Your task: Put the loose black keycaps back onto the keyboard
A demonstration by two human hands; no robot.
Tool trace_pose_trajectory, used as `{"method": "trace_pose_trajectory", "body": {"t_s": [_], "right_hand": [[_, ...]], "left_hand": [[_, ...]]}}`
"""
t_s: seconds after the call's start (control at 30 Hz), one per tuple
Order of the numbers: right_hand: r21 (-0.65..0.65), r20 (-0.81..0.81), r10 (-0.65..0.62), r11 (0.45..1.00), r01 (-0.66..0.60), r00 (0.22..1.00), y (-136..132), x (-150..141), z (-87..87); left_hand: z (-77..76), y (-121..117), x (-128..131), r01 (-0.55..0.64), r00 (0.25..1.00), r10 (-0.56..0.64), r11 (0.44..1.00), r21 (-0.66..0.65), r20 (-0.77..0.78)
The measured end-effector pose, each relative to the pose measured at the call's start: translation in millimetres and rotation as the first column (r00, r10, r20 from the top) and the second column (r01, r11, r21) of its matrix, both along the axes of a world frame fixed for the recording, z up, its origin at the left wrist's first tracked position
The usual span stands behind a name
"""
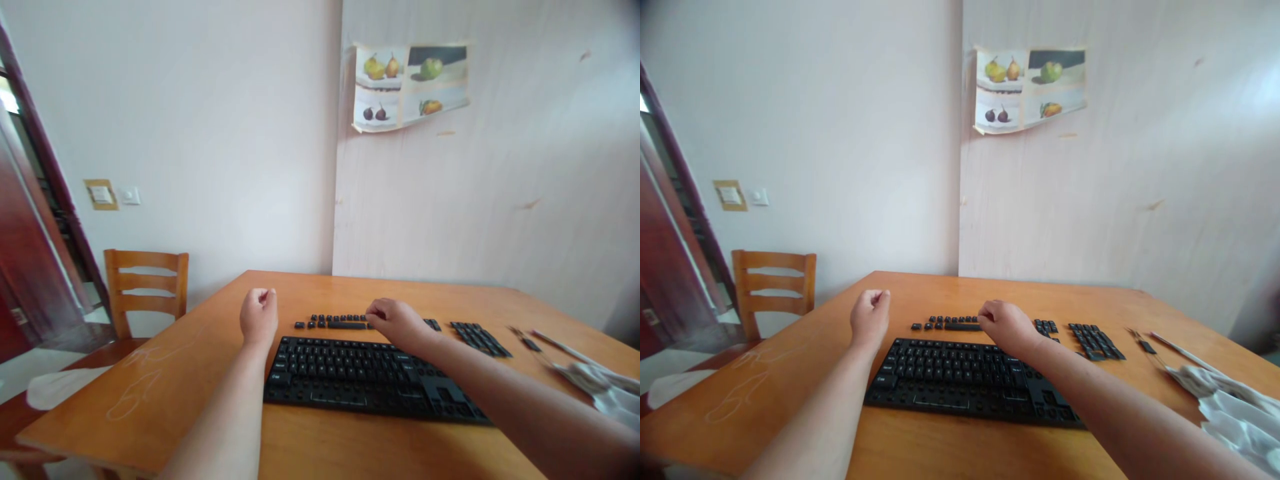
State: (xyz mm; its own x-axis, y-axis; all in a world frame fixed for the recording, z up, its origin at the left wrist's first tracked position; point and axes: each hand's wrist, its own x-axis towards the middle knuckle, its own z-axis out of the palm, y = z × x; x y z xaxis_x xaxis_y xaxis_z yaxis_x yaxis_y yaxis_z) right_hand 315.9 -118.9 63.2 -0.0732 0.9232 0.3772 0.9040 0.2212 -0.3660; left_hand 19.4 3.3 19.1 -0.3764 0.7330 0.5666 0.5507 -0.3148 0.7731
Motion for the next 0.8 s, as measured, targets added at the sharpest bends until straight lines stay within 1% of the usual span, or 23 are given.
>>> {"method": "trace_pose_trajectory", "body": {"t_s": [0.13,0.27,0.43,0.53,0.8], "right_hand": [[-0.041,0.023,0.033,0.999,-0.032,0.999,19.8,-9.6,-2.4],[-0.088,0.041,0.053,0.995,-0.049,0.998,39.5,-24.0,-3.1],[-0.158,0.066,0.096,0.984,-0.085,0.993,63.7,-42.6,-4.7],[-0.196,0.078,0.118,0.975,-0.101,0.99,76.8,-53.9,-6.1],[-0.314,0.108,0.116,0.946,-0.077,0.987,110.6,-78.4,-11.3]], "left_hand": [[2.0,-4.9,2.9,0.018,0.997,-0.023,0.998,-0.06,-0.077],[0.0,-7.0,3.2,0.032,0.992,-0.043,0.995,-0.089,-0.116],[-4.4,-6.0,3.7,0.048,0.989,-0.065,0.99,-0.131,-0.129],[-4.4,-6.7,4.9,0.045,0.989,-0.065,0.988,-0.147,-0.135],[-2.4,-8.8,6.0,0.024,0.989,-0.046,0.988,-0.153,-0.139]]}}
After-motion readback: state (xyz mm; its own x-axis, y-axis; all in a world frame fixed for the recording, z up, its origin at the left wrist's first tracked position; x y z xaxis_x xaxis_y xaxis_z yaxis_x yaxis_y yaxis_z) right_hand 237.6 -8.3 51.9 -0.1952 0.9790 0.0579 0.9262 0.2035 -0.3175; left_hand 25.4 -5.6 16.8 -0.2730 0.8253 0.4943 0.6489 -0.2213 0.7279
